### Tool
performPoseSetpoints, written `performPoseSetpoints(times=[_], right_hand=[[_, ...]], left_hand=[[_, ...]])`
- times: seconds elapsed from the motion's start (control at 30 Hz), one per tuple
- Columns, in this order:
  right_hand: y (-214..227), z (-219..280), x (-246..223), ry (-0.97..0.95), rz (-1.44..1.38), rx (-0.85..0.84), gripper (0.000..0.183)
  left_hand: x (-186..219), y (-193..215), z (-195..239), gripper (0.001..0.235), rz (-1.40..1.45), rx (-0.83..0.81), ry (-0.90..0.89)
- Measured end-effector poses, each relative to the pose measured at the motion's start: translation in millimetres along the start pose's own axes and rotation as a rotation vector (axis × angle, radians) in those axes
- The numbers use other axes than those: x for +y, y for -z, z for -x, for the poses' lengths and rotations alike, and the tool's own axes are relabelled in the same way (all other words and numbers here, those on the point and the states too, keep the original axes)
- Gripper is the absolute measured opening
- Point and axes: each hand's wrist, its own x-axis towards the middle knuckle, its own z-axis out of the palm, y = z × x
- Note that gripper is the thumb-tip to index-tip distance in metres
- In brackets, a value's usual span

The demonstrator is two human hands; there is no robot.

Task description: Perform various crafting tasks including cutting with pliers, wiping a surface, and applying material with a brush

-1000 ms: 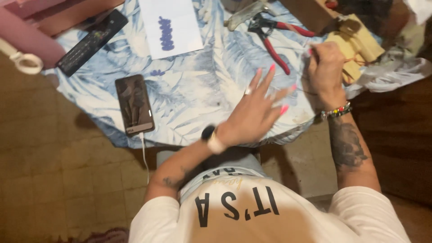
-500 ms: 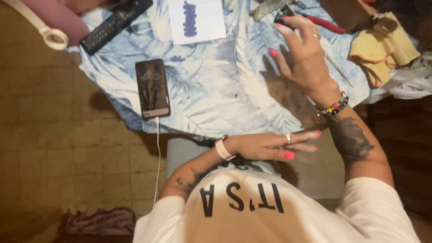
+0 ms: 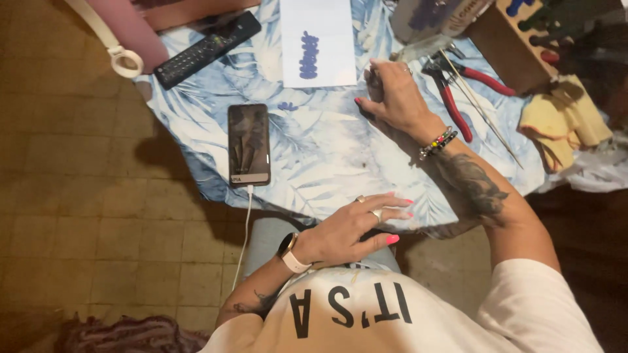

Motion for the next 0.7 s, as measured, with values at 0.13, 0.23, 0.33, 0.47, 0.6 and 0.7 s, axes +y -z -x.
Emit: performPoseSetpoints(times=[0.13,0.23,0.33,0.47,0.6,0.7], right_hand=[[-6,-18,-2,-0.016,-0.058,0.046,0.062],[-10,-20,-3,-0.067,-0.075,0.049,0.061],[-14,-24,-3,-0.085,-0.087,0.057,0.06],[-16,-26,-3,-0.103,-0.078,0.063,0.054],[-2,-35,-13,-0.116,0.002,-0.024,0.055],[6,-60,-18,0.035,-0.009,0.103,0.036]], left_hand=[[1,9,5,0.032,-0.009,0.024,0.026],[-2,12,8,0.032,-0.016,0.025,0.019],[-5,14,8,0.031,-0.033,0.037,0.004],[-9,15,4,0.03,-0.023,0.08,-0.074],[-3,21,8,0.031,-0.024,0.076,-0.041],[2,27,10,0.03,-0.015,0.143,-0.08]])
